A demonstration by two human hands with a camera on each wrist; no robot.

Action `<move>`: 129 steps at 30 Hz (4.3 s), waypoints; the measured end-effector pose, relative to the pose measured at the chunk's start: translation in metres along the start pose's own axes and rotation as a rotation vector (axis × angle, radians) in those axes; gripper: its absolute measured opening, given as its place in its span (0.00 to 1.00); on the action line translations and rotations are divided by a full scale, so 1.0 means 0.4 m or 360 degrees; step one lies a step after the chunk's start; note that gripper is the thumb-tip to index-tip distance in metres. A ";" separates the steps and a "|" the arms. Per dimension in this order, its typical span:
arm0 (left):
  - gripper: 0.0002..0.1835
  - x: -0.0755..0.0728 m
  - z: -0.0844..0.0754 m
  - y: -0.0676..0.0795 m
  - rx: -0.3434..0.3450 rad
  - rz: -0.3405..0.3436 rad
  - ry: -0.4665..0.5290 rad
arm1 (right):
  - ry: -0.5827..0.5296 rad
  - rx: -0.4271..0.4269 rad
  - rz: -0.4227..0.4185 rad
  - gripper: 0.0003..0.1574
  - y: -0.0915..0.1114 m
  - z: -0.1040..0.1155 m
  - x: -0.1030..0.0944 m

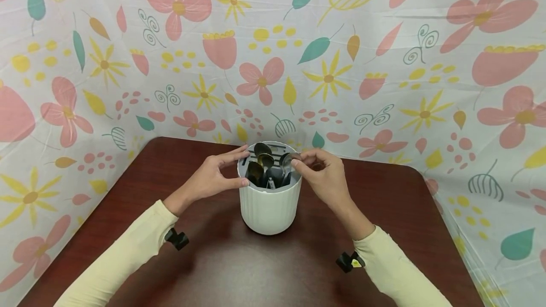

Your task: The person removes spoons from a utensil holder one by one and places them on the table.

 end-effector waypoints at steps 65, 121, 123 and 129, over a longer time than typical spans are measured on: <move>0.38 -0.018 -0.065 0.007 -0.0064 0.0056 0.0012 | -0.0111 -0.0235 -0.0259 0.10 -0.151 0.175 -0.165; 0.38 -0.007 -0.036 0.005 -0.0123 0.0050 0.0050 | 0.0375 0.0330 -0.0003 0.14 0.023 -0.296 -0.127; 0.37 -0.013 -0.057 0.007 -0.0131 0.0057 0.0038 | 0.0375 0.0336 -0.0001 0.13 0.026 -0.308 -0.124; 0.37 -0.020 -0.075 0.009 -0.0123 0.0052 0.0049 | 0.0361 0.0341 0.0034 0.15 0.030 -0.378 -0.119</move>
Point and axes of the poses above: each hand's wrist, its own y-axis away from the middle knuckle, its own x-axis out of the palm, z = x × y, the point moved 2 cm from there along -y, towards the middle knuckle, and after that the axes turned 9 degrees about -z, right-handed, at the moved point
